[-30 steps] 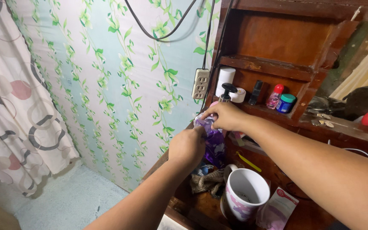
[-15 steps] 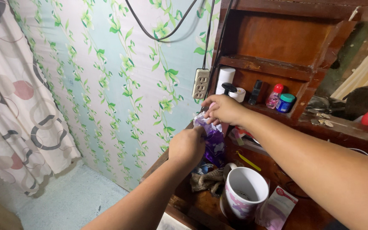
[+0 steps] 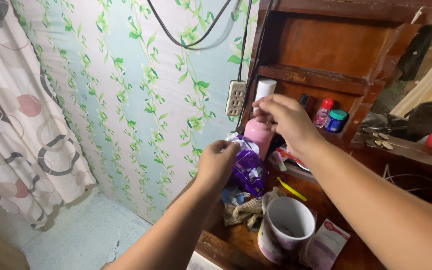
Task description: The person wipes a vanity table and various items with a cloth, including a wallet, a lamp, and a hair clipper. They also rearrange toiletries, a mug, and charging cables on the cluttered surface.
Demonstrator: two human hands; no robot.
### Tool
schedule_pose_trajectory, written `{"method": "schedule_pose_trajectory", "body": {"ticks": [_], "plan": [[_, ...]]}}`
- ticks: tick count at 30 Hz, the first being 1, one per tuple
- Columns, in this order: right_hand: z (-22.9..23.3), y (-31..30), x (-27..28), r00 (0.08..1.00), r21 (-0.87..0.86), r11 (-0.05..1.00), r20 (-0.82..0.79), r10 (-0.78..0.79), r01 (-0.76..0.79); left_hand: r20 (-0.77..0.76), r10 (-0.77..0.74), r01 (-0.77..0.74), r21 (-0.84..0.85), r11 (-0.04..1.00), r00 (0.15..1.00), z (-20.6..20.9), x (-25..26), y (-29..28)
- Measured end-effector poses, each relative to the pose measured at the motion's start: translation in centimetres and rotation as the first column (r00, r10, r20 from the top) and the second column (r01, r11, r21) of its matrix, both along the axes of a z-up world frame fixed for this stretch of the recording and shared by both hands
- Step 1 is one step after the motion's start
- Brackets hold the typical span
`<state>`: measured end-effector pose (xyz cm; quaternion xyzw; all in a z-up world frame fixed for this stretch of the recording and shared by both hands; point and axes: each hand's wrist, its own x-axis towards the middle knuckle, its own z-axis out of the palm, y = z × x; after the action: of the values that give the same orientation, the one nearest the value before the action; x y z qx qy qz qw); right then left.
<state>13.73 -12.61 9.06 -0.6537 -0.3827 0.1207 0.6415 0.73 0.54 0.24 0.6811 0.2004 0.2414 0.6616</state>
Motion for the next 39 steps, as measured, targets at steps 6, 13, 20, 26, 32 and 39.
{"method": "schedule_pose_trajectory", "body": {"ticks": [6, 13, 20, 26, 32, 39], "plan": [[-3.5, -3.6, -5.7, 0.997, -0.117, 0.993, 0.078, 0.007, 0.002, 0.299, -0.347, 0.445, -0.747, 0.495, 0.889, 0.4, -0.4, -1.0], [-3.2, -7.1, -7.9, 0.965, -0.340, 0.922, 0.237, -0.109, 0.188, 0.289, -0.486, 0.516, -0.736, 0.438, 0.825, 2.6, -1.1, -4.7], [-3.6, -12.5, -6.0, 0.986, -0.153, 0.980, -0.082, -0.143, 0.129, 0.280, -0.553, 0.529, -0.768, 0.361, 0.785, 3.8, 0.3, -9.1], [-2.7, -20.1, -4.4, 0.876, 0.140, 0.951, -0.445, -0.188, 0.275, 0.319, -0.579, 0.587, -0.724, 0.361, 0.750, 4.2, 3.3, -13.8], [-1.2, -28.3, -4.3, 0.842, 0.127, 0.882, -0.386, -0.377, 0.454, 0.330, -0.688, 0.659, -0.696, 0.285, 0.647, 4.4, 5.9, -20.9], [1.2, -37.1, -4.6, 0.806, 0.014, 0.831, -0.255, -0.534, 0.556, 0.264, -0.769, 0.623, -0.753, 0.213, 0.582, 5.7, 8.8, -29.8]]}}
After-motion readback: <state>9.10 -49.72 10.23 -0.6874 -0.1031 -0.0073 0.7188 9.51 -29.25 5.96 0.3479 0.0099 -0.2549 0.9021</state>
